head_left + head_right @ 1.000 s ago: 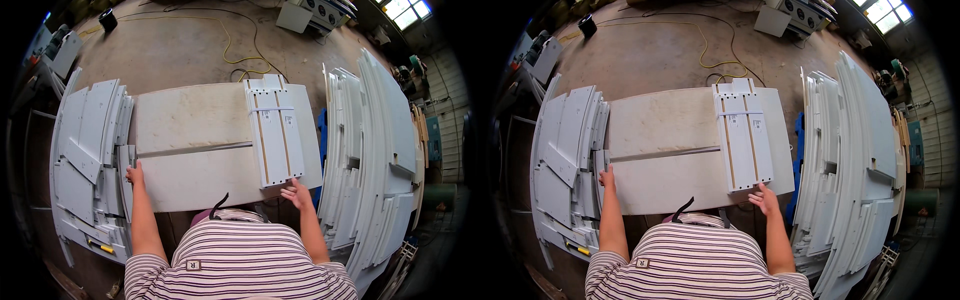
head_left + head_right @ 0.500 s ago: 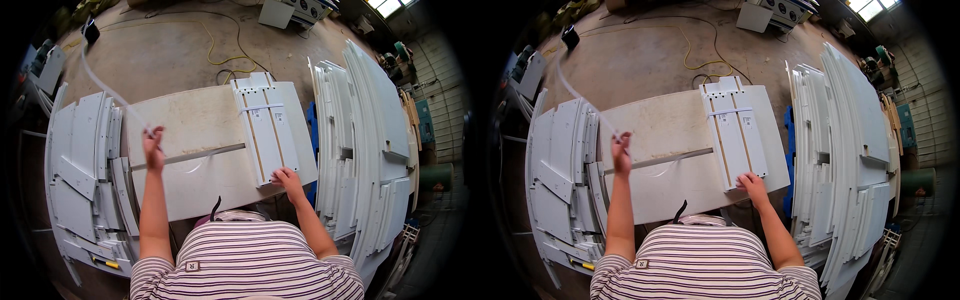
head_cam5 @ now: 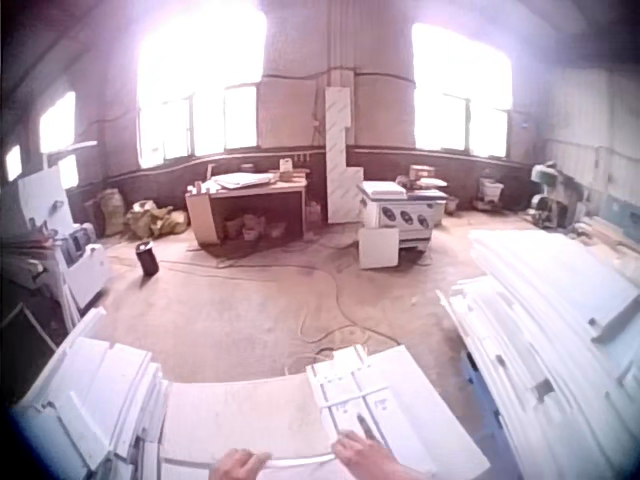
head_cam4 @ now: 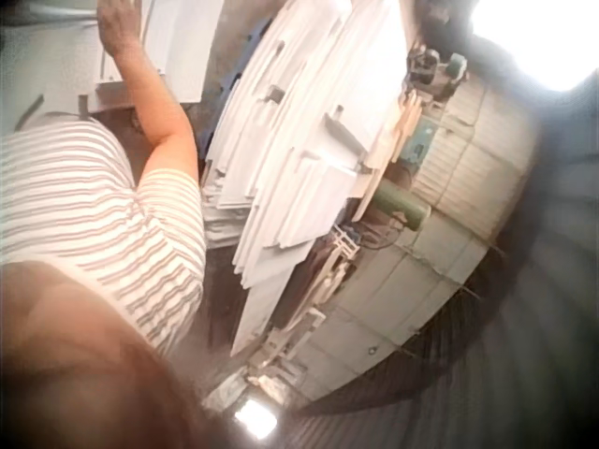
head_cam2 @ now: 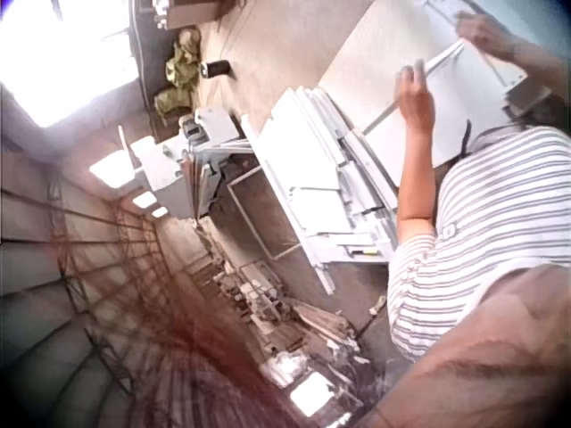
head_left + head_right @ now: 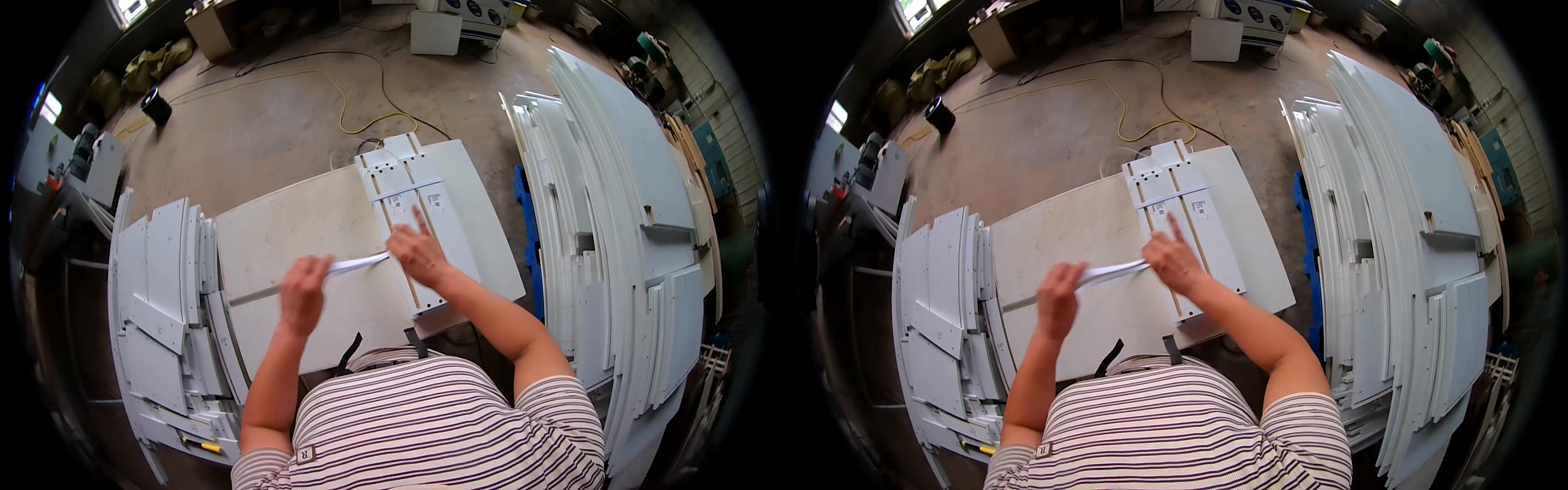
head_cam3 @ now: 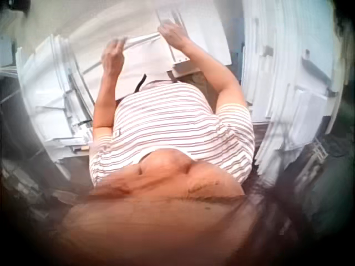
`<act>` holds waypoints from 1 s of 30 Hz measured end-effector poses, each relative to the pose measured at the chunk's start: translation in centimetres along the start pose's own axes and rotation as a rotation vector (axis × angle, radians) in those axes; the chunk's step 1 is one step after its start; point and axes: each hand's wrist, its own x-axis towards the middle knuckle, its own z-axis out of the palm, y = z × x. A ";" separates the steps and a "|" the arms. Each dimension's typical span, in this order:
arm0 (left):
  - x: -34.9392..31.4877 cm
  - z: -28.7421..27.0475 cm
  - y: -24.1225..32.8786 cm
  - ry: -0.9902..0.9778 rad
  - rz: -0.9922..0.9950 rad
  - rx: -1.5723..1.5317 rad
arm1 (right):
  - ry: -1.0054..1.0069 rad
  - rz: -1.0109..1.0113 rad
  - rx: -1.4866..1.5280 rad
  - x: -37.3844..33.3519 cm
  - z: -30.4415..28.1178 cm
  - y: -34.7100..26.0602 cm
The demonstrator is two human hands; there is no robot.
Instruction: The person repeatedly picks up large white panels from a workbench and stacks them onto a pile. They use a yellow-handled scraper tool to smooth the surface of the panels before stacking them. The person also handles smaller white components, placing them on top of the stacked panels.
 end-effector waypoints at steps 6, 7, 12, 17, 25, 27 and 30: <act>-1.6 -10.2 -1.7 0.288 -0.232 0.121 | 0.198 0.370 -0.209 -8.4 2.6 15.0; -1.9 -11.8 -1.4 0.331 -0.343 0.003 | 0.264 0.425 -0.298 -9.8 2.4 16.7; -1.6 -19.0 0.1 0.522 -0.339 -0.069 | 0.277 0.980 0.061 -14.5 0.3 20.9; 0.0 -19.7 2.8 0.556 -0.390 -0.210 | 0.655 1.058 1.124 -15.2 3.3 21.2; 2.6 -17.0 7.2 0.426 -0.410 -0.164 | 0.533 1.022 0.686 -13.1 14.4 21.4; 2.7 -17.0 7.4 0.439 -0.382 -0.152 | 0.519 1.038 0.806 -13.2 14.9 21.5; 2.8 -17.1 7.3 0.428 -0.391 -0.181 | 0.475 1.047 1.009 -13.7 14.5 21.8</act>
